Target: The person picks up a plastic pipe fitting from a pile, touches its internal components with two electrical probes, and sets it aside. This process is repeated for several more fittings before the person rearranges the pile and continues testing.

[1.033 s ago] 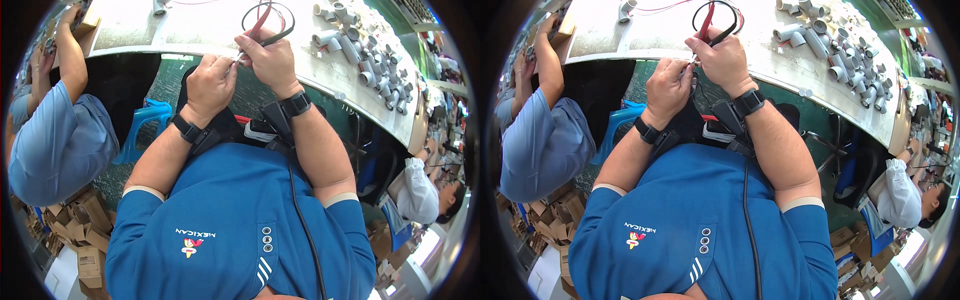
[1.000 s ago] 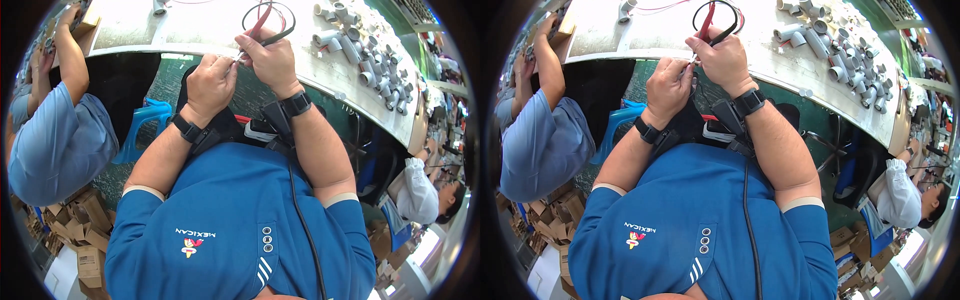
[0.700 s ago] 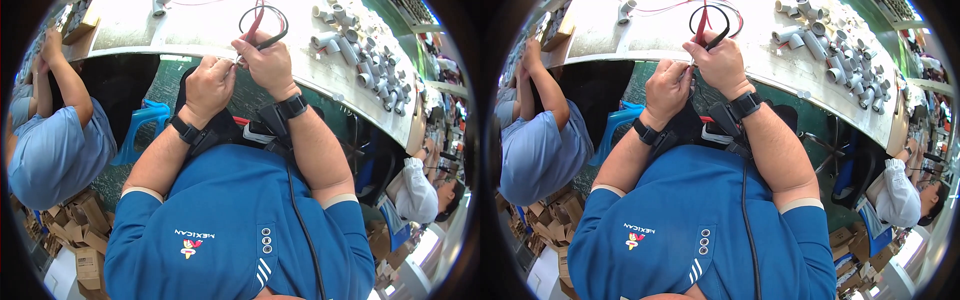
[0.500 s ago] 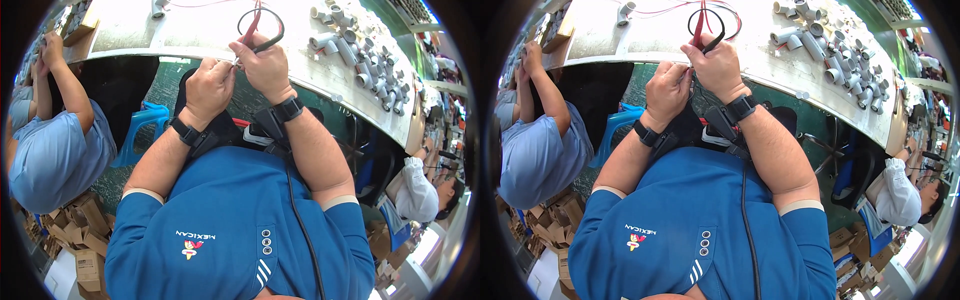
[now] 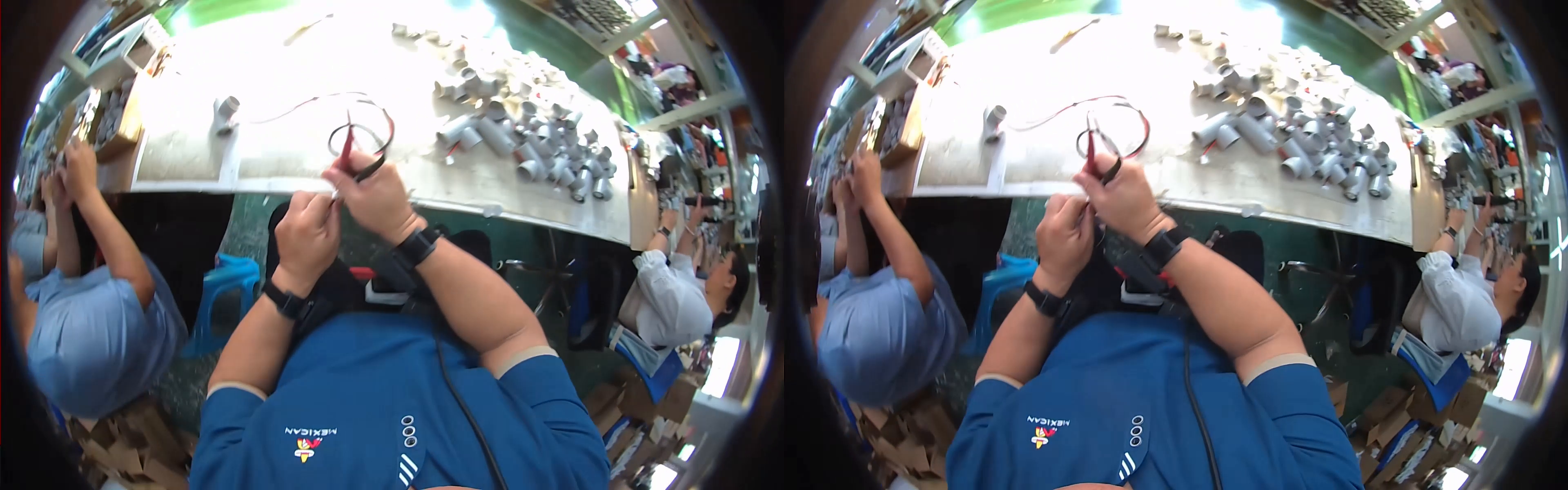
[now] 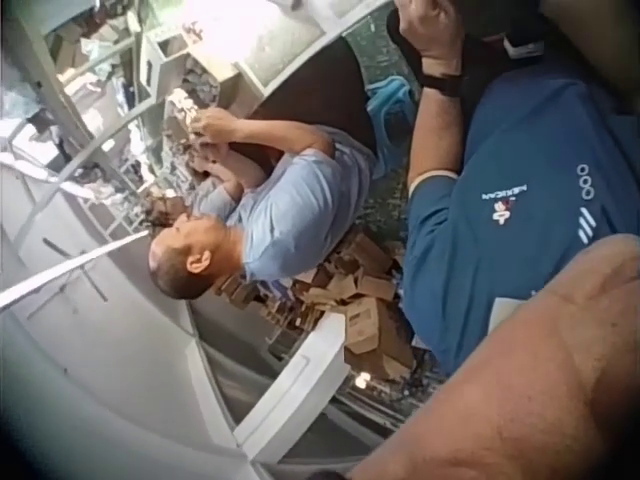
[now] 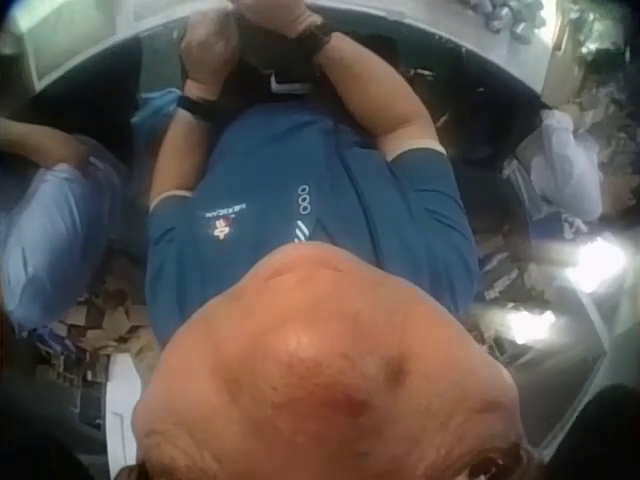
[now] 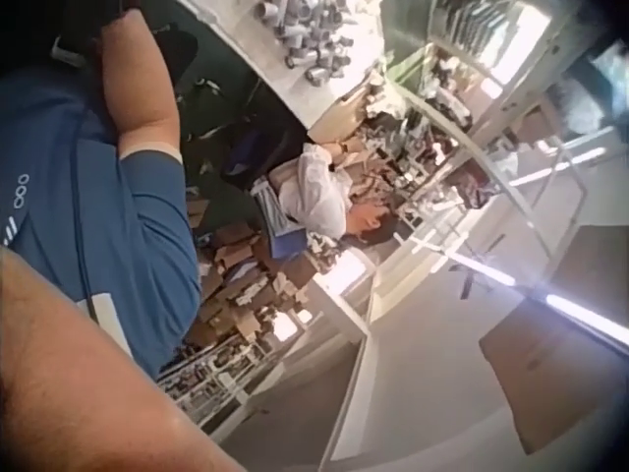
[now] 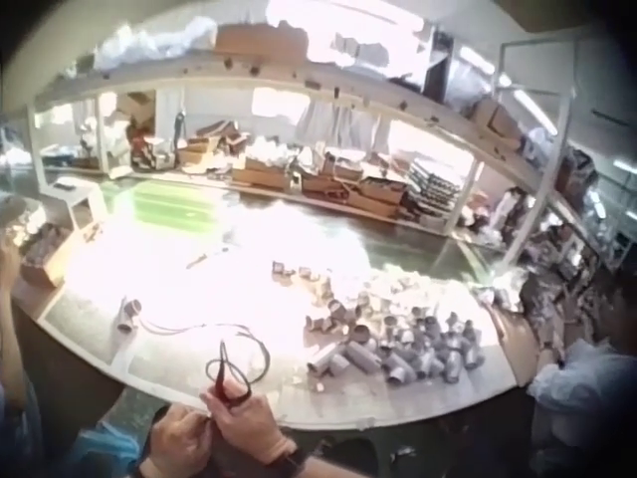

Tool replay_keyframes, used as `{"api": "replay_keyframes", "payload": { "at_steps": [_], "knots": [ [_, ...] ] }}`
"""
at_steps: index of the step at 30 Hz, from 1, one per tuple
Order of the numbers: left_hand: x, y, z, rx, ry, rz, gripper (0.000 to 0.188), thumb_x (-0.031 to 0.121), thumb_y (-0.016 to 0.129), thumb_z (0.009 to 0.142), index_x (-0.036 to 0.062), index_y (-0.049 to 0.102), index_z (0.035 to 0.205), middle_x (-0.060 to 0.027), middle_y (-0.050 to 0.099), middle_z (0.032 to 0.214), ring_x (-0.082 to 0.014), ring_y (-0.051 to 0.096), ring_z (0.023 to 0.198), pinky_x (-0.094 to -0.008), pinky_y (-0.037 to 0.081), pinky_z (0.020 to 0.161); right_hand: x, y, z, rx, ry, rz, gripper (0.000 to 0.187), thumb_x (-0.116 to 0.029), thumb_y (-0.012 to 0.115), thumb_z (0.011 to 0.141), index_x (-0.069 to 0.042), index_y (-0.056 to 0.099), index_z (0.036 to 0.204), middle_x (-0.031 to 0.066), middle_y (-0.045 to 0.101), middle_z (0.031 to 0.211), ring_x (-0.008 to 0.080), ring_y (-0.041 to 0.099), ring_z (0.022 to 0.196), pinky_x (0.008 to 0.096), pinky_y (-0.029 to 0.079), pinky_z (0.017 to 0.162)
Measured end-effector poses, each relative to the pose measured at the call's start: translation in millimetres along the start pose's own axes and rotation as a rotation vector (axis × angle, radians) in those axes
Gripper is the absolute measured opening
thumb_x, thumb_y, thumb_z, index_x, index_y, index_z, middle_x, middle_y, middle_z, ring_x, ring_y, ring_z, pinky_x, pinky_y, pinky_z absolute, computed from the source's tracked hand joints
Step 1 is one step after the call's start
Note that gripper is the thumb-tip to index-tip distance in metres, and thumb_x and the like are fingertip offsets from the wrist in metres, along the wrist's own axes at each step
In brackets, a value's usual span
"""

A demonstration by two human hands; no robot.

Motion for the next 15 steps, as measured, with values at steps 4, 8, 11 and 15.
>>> {"api": "replay_keyframes", "payload": {
  "at_steps": [4,8,11,15],
  "knots": [
    [-6.3,3.4,-2.1,-0.033,-0.048,-0.012,0.003,0.012,0.071,0.095,0.0100,0.070,0.096,-0.0139,0.064,0.091,-0.0382,0.067,0.080,-0.0465,0.055,0.068,-4.1,-0.8,0.3,-0.023,-0.001,0.114,0.013,-0.011,0.078,0.093,0.000,0.072,0.091,0.0125,0.070,0.072,0.0149,0.064,0.064,0.0325,0.052,0.061],
    [-7.3,3.0,-1.8,-0.042,-0.070,-0.010,0.004,0.013,0.070,0.096,0.0098,0.071,0.098,-0.0141,0.064,0.092,-0.0380,0.067,0.080,-0.0458,0.054,0.068,-1.5,2.1,3.5,0.009,-0.052,0.147,0.014,-0.011,0.079,0.092,0.000,0.071,0.090,0.0120,0.069,0.071,0.0166,0.064,0.063,0.0332,0.052,0.061],
    [-7.8,5.7,1.4,-0.041,-0.065,-0.013,0.005,0.013,0.070,0.096,0.0095,0.071,0.099,-0.0141,0.064,0.092,-0.0377,0.067,0.080,-0.0454,0.054,0.068,-5.5,3.8,4.6,0.007,-0.096,0.081,0.012,-0.010,0.079,0.092,-0.001,0.071,0.091,0.0121,0.069,0.072,0.0186,0.064,0.062,0.0335,0.052,0.061],
    [-9.1,4.1,0.6,-0.040,-0.059,0.005,0.006,0.014,0.071,0.097,0.0091,0.072,0.099,-0.0141,0.064,0.092,-0.0374,0.068,0.080,-0.0450,0.055,0.068,-7.2,2.5,5.2,0.001,-0.090,0.098,0.012,-0.009,0.079,0.091,-0.001,0.070,0.092,0.0119,0.069,0.072,0.0196,0.065,0.063,0.0334,0.052,0.062]
  ]
}}
Point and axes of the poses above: each hand's wrist, its own z-axis towards the middle knuckle, its own y-axis out of the palm, x = y × z, the point moved 10 cm from there along z, towards the middle knuckle
